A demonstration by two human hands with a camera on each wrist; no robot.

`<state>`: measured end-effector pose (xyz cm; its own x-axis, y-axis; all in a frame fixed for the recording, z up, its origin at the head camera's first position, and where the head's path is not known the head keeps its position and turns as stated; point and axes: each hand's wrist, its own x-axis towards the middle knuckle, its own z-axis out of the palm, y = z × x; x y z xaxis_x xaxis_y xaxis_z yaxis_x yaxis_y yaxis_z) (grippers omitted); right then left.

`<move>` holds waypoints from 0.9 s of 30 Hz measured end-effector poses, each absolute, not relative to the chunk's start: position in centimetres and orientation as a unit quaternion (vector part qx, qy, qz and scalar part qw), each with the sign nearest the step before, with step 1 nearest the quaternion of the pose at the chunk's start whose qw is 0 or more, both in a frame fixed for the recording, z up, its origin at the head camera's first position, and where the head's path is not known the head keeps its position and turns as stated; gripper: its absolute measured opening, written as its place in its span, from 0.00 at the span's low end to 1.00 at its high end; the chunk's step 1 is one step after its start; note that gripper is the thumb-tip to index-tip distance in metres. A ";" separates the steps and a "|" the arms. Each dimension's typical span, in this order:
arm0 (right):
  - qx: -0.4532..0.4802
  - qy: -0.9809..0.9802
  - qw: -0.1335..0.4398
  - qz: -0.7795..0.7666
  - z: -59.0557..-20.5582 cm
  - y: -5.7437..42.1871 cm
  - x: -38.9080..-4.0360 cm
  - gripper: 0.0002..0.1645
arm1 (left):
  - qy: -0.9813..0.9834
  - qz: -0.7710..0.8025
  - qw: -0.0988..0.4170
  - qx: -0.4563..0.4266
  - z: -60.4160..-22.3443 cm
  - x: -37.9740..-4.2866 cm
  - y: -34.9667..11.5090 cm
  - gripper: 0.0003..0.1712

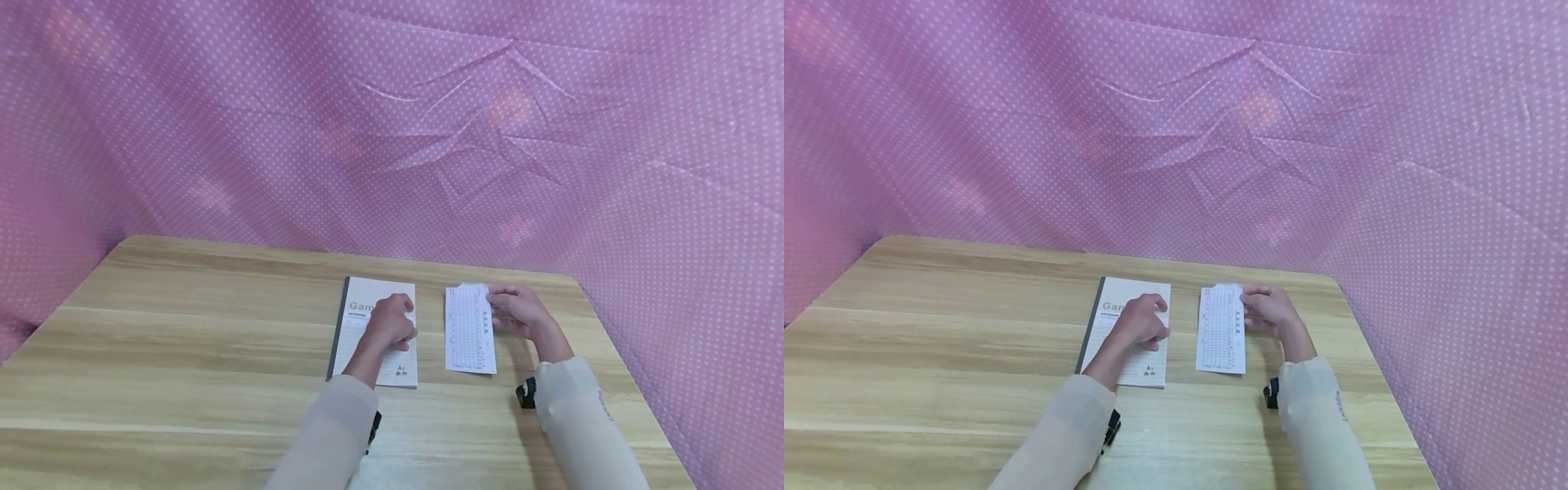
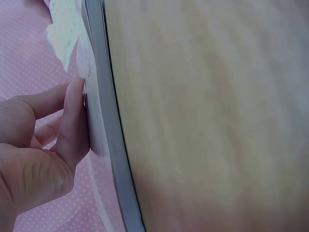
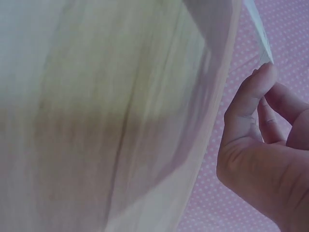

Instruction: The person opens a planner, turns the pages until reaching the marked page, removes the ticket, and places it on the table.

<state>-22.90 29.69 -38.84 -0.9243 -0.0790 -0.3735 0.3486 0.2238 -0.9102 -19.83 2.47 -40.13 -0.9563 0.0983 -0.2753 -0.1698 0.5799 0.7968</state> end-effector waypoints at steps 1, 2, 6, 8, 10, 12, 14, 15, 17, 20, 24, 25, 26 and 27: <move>0.093 0.763 0.172 -0.617 -38.9 29.7 -22.9 0.25 | 0.877 0.458 0.146 -0.019 -40.1 -19.8 2.5 0.32; 0.095 0.763 0.173 -0.615 -39.0 29.8 -23.0 0.24 | 0.877 0.457 0.145 -0.017 -40.1 -19.8 2.5 0.32; 0.102 0.762 0.175 -0.615 -39.2 30.0 -23.1 0.23 | 0.872 0.466 0.146 -0.019 -40.1 -19.8 2.4 0.32; 0.103 0.764 0.175 -0.613 -39.2 30.0 -23.1 0.23 | 0.871 0.469 0.146 -0.022 -40.1 -19.8 2.4 0.32; 0.106 0.765 0.175 -0.610 -39.3 30.1 -23.2 0.23 | 0.871 0.468 0.145 -0.024 -40.1 -19.8 2.4 0.31; 0.110 0.770 0.173 -0.604 -39.4 30.1 -23.3 0.22 | 0.872 0.467 0.144 -0.024 -40.2 -19.8 2.4 0.31; 0.113 0.778 0.168 -0.595 -39.5 30.1 -23.4 0.21 | 0.873 0.467 0.140 -0.023 -40.3 -19.9 2.4 0.31; 0.115 0.783 0.165 -0.589 -39.6 30.2 -23.4 0.20 | 0.873 0.467 0.139 -0.022 -40.3 -19.9 2.4 0.31; 0.114 0.795 0.157 -0.575 -39.8 30.2 -23.5 0.19 | 0.873 0.468 0.138 -0.022 -40.4 -19.9 2.4 0.31; 0.112 0.816 0.140 -0.550 -40.3 30.3 -23.7 0.17 | 0.871 0.471 0.139 -0.027 -40.5 -20.0 2.4 0.31; 0.109 0.839 0.118 -0.520 -40.9 30.5 -24.0 0.16 | 0.868 0.474 0.140 -0.036 -40.6 -19.9 2.3 0.31; 0.109 0.844 0.113 -0.513 -41.1 30.5 -24.1 0.16 | 0.869 0.473 0.140 -0.037 -40.6 -19.9 2.3 0.31; 0.109 0.850 0.106 -0.505 -41.2 30.5 -24.2 0.15 | 0.871 0.471 0.139 -0.038 -40.5 -19.9 2.2 0.31; 0.108 0.855 0.101 -0.497 -41.3 30.5 -24.3 0.15 | 0.873 0.467 0.137 -0.038 -40.5 -19.9 2.2 0.31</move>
<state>-24.30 30.51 -41.31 -0.9563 0.0841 -0.2799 0.2848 0.4828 -0.8281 -19.92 2.21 -40.54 -0.9598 0.0620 -0.2738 -0.1935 0.5605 0.8053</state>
